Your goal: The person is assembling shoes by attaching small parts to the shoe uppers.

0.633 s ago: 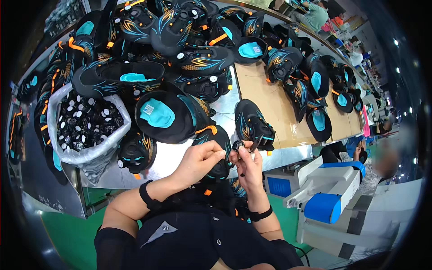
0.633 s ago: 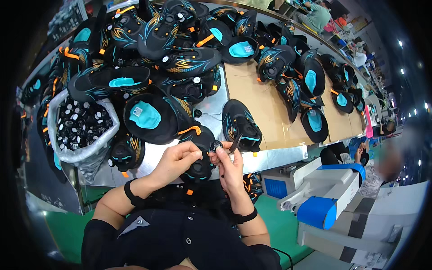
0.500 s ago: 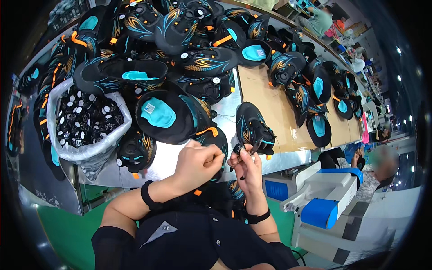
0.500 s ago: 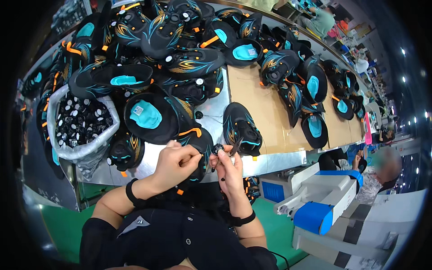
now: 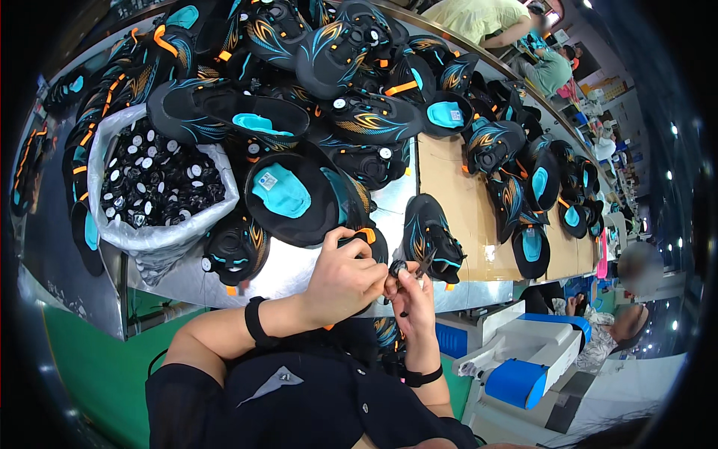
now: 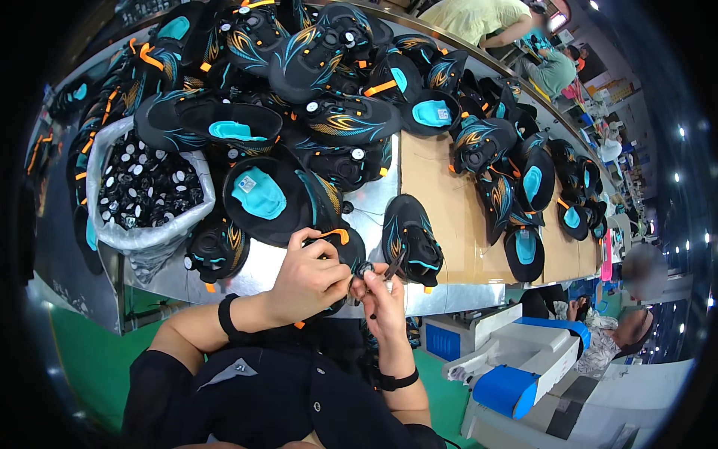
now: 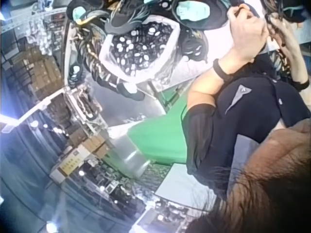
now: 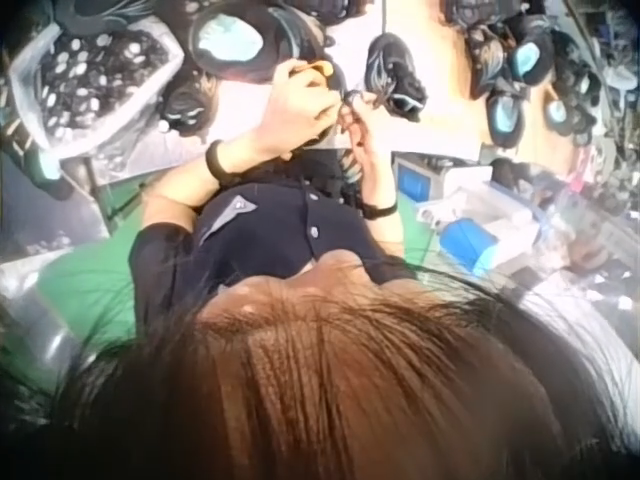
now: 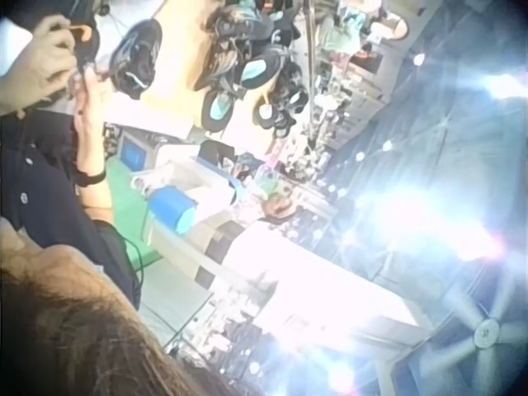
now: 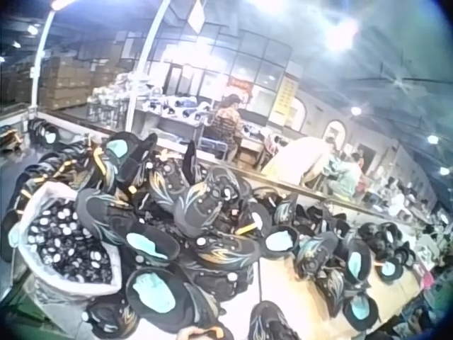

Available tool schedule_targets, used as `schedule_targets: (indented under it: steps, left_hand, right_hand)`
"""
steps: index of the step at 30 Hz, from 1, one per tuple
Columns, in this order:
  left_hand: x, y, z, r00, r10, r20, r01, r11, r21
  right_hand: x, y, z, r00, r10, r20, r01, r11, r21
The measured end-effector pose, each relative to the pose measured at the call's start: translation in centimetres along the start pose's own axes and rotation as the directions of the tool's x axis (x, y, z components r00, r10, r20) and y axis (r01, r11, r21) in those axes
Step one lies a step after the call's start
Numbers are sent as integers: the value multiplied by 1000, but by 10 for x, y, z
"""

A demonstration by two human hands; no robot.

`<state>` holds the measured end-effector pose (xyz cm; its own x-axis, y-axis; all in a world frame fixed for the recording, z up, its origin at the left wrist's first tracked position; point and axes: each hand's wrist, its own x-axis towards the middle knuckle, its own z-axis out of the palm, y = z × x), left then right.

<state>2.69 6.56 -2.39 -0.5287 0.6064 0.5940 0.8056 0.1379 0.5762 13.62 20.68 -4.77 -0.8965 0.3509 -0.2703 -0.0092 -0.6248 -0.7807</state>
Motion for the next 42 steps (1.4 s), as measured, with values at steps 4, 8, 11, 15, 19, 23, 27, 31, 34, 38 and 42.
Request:
schedule_targets:
  steps: [4, 8, 11, 15, 19, 23, 27, 31, 34, 38, 42]
  left_hand:
    - [-9, -11, -3, 982, -31, 186, 62, 984, -165]
    - [-6, -19, -17, 652, -332, 682, 756, 352, -552]
    - [-6, -24, -16, 678, -275, 682, 729, 368, -577]
    - [-2, -20, -19, 667, -218, 713, 710, 476, -518]
    - [-1, -14, -11, 816, -276, 508, 578, 412, -704]
    - [-2, -5, -12, 853, -261, 452, 481, 731, -485]
    - [-12, -11, -7, 816, -364, 448, 573, 610, -548]
    - [-11, -16, 2, 835, -413, 364, 494, 269, -827]
    - [-11, -24, -11, 801, -383, 460, 412, -205, -888]
    - [-12, -59, -41, 795, -435, 422, 300, -324, -897]
    - [17, -6, -35, 833, -293, 470, 551, 356, -755]
  right_hand:
    - [-3, -1, 4, 999, -18, -28, 15, 994, -109]
    - [-9, 3, 18, 991, -129, -28, 91, 826, -556]
    - [-7, -8, 20, 978, -203, 39, 196, 846, -496]
    - [10, -18, 23, 975, -193, 111, 221, 781, -584]
    - [4, -19, 40, 919, -338, 202, 364, 533, -764]
    - [12, -5, 23, 796, -603, 49, 507, 621, -598]
    - [18, -1, 17, 865, -501, 23, 479, 811, -335]
    - [8, -11, 34, 986, -164, 33, 152, 961, 232]
    - [-6, -12, 3, 979, -138, 149, 97, 962, 254]
    - [-24, -41, -14, 976, -218, 8, 206, 931, 302]
    - [-12, -59, 21, 949, -302, 93, 286, 946, 155]
